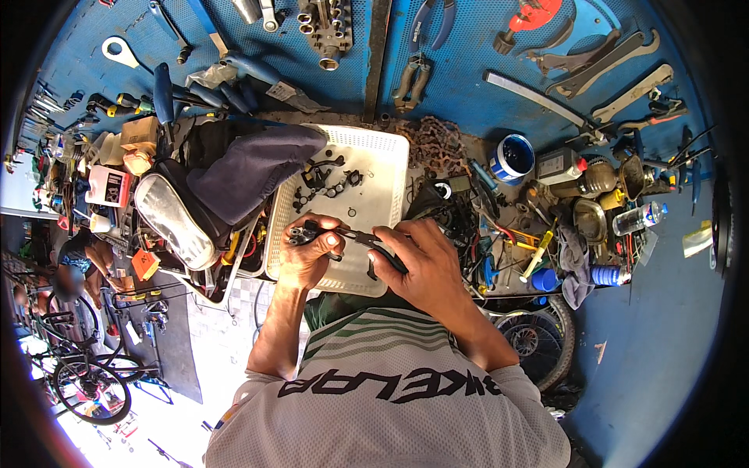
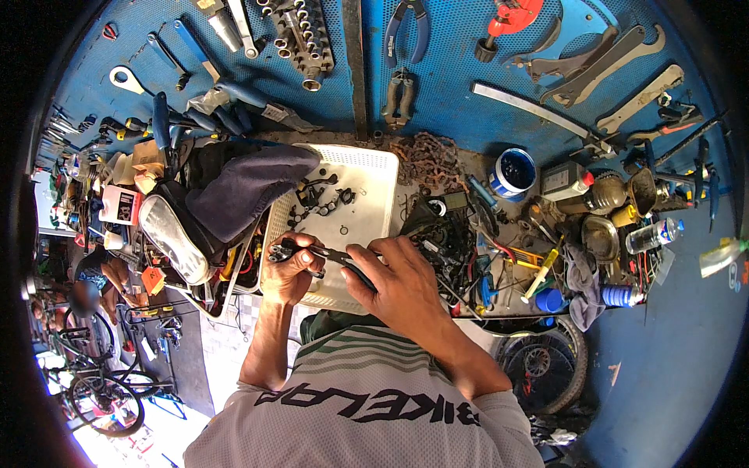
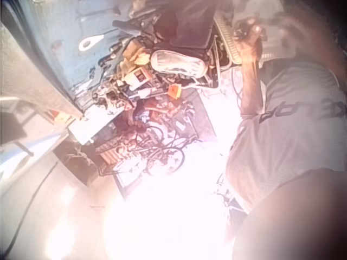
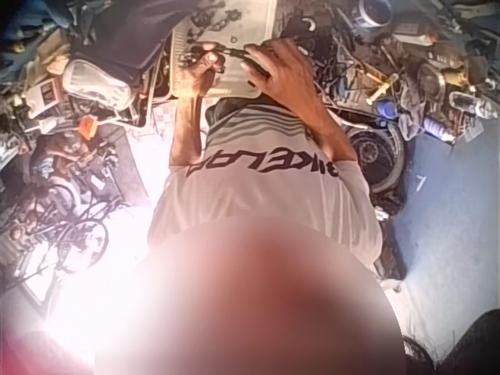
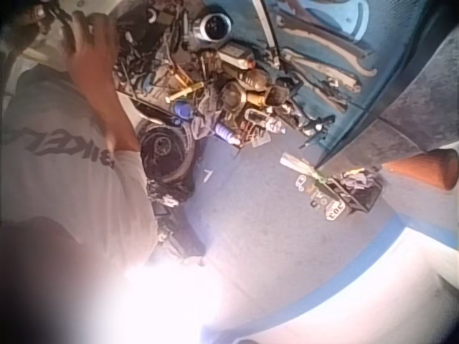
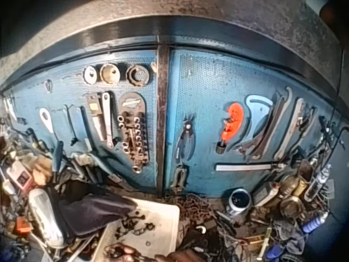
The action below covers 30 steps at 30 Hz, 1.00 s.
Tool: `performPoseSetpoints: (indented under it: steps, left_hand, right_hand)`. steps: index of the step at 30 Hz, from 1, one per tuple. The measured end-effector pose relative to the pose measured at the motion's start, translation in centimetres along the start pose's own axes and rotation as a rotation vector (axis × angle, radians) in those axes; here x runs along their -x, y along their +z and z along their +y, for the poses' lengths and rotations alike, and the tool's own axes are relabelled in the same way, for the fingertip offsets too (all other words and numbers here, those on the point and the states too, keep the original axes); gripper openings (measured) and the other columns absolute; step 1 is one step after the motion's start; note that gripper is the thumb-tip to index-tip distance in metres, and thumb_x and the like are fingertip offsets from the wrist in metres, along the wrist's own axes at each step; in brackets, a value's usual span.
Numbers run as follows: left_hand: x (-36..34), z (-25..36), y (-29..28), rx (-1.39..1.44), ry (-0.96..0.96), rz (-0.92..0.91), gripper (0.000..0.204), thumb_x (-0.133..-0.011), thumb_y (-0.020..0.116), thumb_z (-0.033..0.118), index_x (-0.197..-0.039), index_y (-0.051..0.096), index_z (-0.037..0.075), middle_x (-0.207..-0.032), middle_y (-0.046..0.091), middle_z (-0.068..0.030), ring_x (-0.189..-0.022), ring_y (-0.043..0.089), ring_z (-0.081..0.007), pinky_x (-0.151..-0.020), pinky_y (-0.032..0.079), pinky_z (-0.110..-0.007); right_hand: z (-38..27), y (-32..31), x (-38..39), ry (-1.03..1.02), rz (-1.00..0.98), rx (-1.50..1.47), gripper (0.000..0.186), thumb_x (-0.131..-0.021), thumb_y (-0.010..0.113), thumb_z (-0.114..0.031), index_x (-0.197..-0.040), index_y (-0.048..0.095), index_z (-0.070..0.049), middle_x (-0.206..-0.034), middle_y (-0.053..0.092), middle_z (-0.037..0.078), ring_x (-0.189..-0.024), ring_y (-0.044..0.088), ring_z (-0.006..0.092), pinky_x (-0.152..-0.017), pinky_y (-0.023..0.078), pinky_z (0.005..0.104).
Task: The person uses pliers to remove small rubber seals from bicycle brake components at a workbench. They repeatedly pick up parts, use the pliers to extract the seals, and place the parts and seals into a white tray.
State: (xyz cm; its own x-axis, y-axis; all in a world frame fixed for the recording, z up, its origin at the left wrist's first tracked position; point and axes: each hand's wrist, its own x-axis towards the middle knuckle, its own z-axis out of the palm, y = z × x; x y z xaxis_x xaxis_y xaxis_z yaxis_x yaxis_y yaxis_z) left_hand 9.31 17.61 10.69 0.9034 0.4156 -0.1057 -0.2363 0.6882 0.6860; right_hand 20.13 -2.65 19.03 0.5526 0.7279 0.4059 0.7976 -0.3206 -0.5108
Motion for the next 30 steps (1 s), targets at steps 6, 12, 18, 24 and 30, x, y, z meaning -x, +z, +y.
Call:
performPoseSetpoints:
  steps: [6, 12, 18, 24, 30]
  left_hand:
    - [-0.2, 0.3, -0.4, -0.08, -0.003, 0.005, 0.026, -0.086, 0.089, 0.0, -0.108, 0.076, -0.004, -0.097, 0.077, -0.0218, -0.076, 0.071, -0.024, -0.07, 0.059, -0.035]
    - [-0.4, 0.3, -0.9, -0.176, 0.034, 0.013, 0.025, -0.085, 0.09, -0.002, -0.106, 0.077, -0.003, -0.099, 0.077, -0.0217, -0.077, 0.072, -0.0235, -0.071, 0.06, -0.034]
    - [-0.4, 0.7, -1.1, -0.237, 0.042, -0.005, 0.024, -0.085, 0.089, -0.003, -0.106, 0.078, -0.003, -0.099, 0.077, -0.0208, -0.078, 0.072, -0.0223, -0.071, 0.06, -0.033]
    - [-0.9, 1.5, -1.3, -0.344, 0.025, -0.052, 0.024, -0.085, 0.09, -0.003, -0.107, 0.08, -0.004, -0.104, 0.079, -0.0155, -0.081, 0.072, -0.0168, -0.074, 0.061, -0.029]
    - [-1.1, 1.9, -1.2, -0.416, -0.009, -0.057, 0.023, -0.087, 0.09, -0.002, -0.107, 0.081, -0.005, -0.105, 0.079, -0.012, -0.083, 0.072, -0.0132, -0.077, 0.061, -0.027]
  right_hand:
    - [0.4, 0.0, -0.1, 0.005, -0.021, -0.041, 0.033, -0.092, 0.083, -0.028, -0.119, 0.078, -0.01, -0.099, 0.067, 0.007, -0.09, 0.067, 0.0274, -0.077, 0.058, 0.0405]
    - [0.3, 0.3, -0.1, 0.011, -0.021, -0.004, 0.031, -0.093, 0.082, -0.029, -0.118, 0.078, -0.011, -0.097, 0.066, 0.007, -0.09, 0.067, 0.0271, -0.076, 0.059, 0.0406]
    - [0.1, 0.2, -0.2, 0.017, -0.027, 0.01, 0.033, -0.09, 0.085, -0.027, -0.118, 0.079, -0.01, -0.096, 0.068, 0.006, -0.088, 0.068, 0.0264, -0.074, 0.059, 0.04]
    - [0.5, 0.3, -0.4, 0.01, -0.039, -0.01, 0.032, -0.089, 0.085, -0.025, -0.117, 0.08, -0.009, -0.094, 0.07, 0.006, -0.086, 0.069, 0.0263, -0.072, 0.059, 0.0396]
    - [1.1, 0.7, -0.3, -0.002, -0.049, -0.024, 0.027, -0.092, 0.082, -0.027, -0.113, 0.079, -0.01, -0.091, 0.068, 0.007, -0.085, 0.07, 0.0277, -0.07, 0.06, 0.0411]
